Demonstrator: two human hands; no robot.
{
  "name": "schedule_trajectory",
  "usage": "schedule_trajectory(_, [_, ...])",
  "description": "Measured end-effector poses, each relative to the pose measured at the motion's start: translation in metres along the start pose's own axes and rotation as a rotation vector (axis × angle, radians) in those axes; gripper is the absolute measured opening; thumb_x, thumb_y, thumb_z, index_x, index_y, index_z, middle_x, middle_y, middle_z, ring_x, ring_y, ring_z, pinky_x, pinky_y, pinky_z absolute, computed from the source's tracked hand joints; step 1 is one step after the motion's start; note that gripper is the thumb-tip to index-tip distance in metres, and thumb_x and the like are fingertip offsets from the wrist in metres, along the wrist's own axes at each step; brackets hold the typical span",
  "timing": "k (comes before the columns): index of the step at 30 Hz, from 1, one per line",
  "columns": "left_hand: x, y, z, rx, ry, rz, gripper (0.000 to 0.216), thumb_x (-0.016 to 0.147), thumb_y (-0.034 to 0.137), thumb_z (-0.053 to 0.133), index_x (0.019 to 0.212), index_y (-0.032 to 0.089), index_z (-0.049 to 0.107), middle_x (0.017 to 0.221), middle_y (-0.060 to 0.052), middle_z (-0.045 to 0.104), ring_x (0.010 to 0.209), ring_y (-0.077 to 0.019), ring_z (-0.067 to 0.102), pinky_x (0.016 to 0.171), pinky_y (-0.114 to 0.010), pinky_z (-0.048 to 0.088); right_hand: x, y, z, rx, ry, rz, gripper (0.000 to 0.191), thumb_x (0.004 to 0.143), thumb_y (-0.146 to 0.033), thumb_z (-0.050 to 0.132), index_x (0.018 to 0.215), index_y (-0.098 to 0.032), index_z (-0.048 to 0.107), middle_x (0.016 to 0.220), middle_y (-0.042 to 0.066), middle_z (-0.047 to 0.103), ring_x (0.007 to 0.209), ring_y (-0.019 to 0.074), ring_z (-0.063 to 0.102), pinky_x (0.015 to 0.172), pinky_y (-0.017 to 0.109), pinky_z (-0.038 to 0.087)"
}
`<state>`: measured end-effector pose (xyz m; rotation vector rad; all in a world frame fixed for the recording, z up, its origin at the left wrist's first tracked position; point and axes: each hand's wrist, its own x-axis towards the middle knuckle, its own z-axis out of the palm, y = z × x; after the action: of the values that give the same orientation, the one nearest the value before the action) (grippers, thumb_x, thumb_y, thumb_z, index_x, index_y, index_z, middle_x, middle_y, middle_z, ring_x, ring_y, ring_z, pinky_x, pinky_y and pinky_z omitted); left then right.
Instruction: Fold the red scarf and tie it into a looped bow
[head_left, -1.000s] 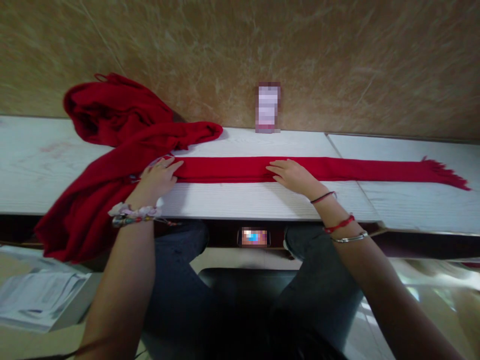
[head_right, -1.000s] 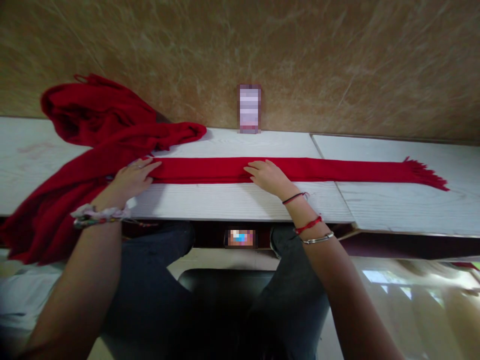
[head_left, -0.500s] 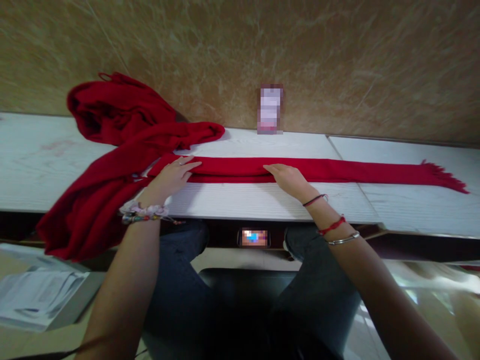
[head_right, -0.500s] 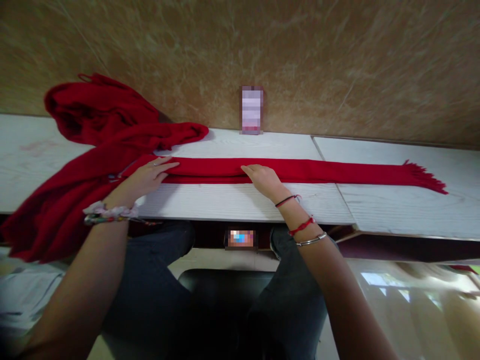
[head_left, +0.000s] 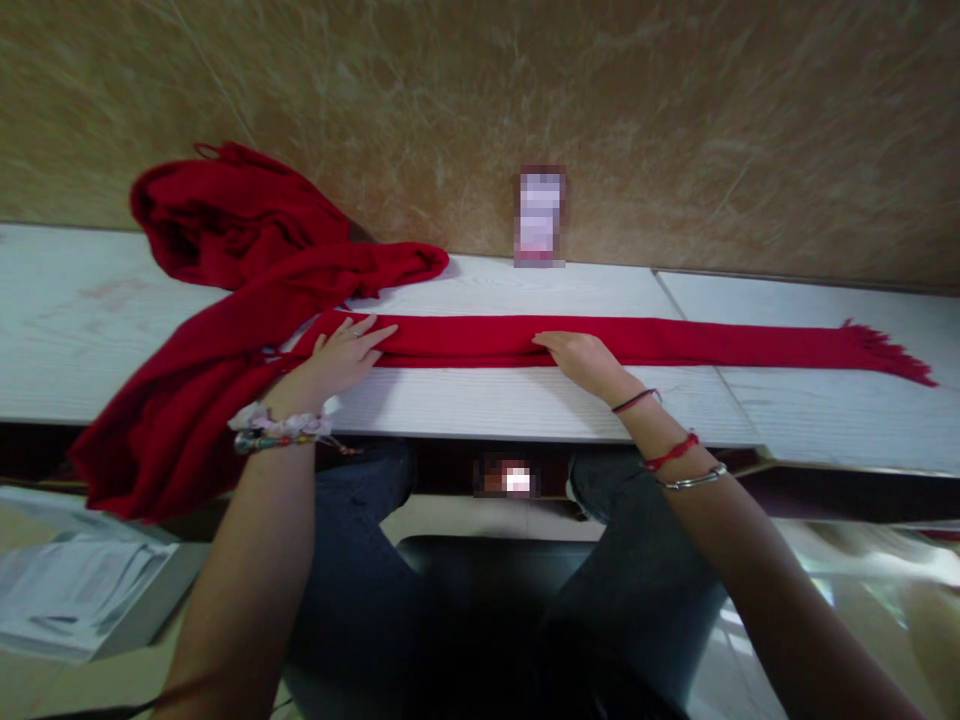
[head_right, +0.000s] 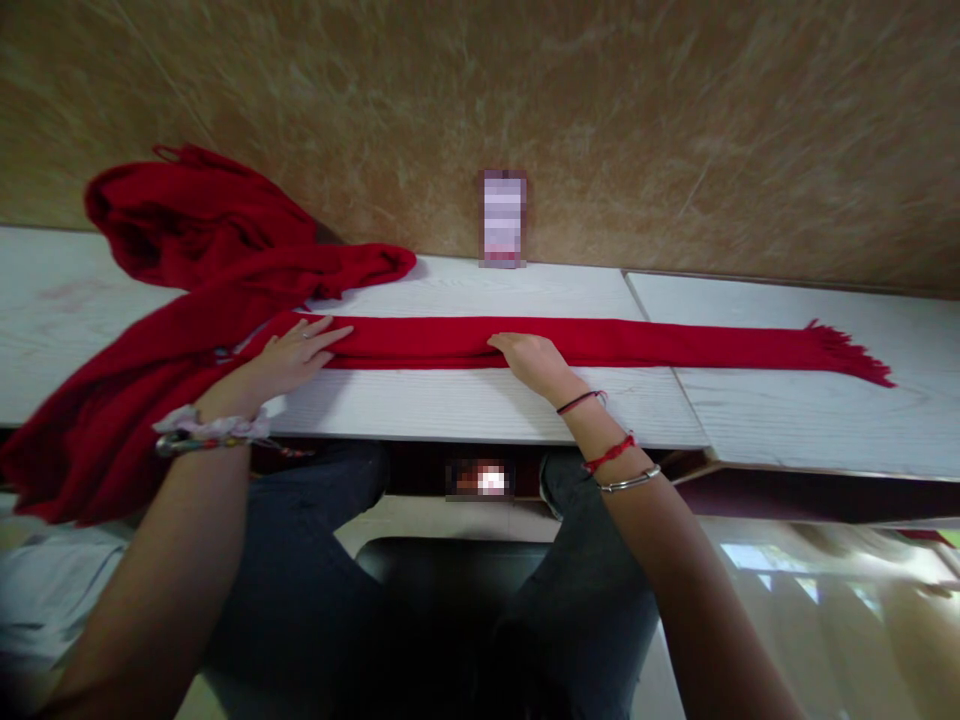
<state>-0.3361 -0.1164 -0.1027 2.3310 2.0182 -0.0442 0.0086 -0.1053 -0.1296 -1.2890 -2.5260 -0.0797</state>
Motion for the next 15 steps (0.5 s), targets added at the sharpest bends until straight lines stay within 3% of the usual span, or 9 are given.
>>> schedule_trajectory(4, [0.001, -0.005, -0.001, -0.092, 0.173, 0.128, 0.049, 0.097, 0.017, 0.025, 0.145, 0.011, 0.036, 0.154, -0.012, 0.030, 0.141, -0.0163, 0.028, 0.116, -0.033, 0.022, 0.001, 0.003, -0.002, 0.131, 0.109, 0.065, 0.037, 0.092, -0.010, 0.041, 0.119, -0.015, 0.065, 0.119, 0.007, 0.068, 0.110, 0.0208, 0.063, 0.097, 0.034, 0.051])
schedule_trajectory(10, [-0.001, -0.006, -0.003, -0.016, -0.160, 0.015, 0.048, 0.099, 0.022, 0.022, 0.143, 0.020, 0.041, 0.158, -0.011, 0.016, 0.144, -0.0362, 0.010, 0.111, -0.058, 0.020, -0.003, 0.004, -0.005, 0.222, 0.014, 0.016, 0.032, 0.089, -0.009, 0.047, 0.110, -0.015, 0.070, 0.115, 0.007, 0.070, 0.114, 0.0214, 0.061, 0.099, 0.036, 0.049])
schedule_trajectory(13, [0.000, -0.010, 0.001, -0.008, -0.157, 0.028, 0.048, 0.099, 0.023, 0.021, 0.145, 0.021, 0.038, 0.159, -0.011, 0.015, 0.144, -0.0364, 0.010, 0.111, -0.057, 0.019, -0.004, 0.004, -0.004, 0.252, 0.026, 0.014, 0.031, 0.088, -0.009, 0.048, 0.107, -0.016, 0.071, 0.114, 0.007, 0.070, 0.113, 0.0214, 0.062, 0.100, 0.037, 0.048])
schedule_trajectory(15, [0.002, -0.016, 0.005, 0.022, -0.086, 0.063, 0.048, 0.100, 0.024, 0.022, 0.143, 0.022, 0.041, 0.157, -0.010, 0.022, 0.143, -0.0351, 0.018, 0.110, -0.055, 0.023, -0.003, 0.005, -0.004, 0.272, 0.054, 0.033, 0.030, 0.087, -0.008, 0.048, 0.106, -0.015, 0.071, 0.112, 0.008, 0.071, 0.111, 0.0218, 0.063, 0.099, 0.038, 0.049])
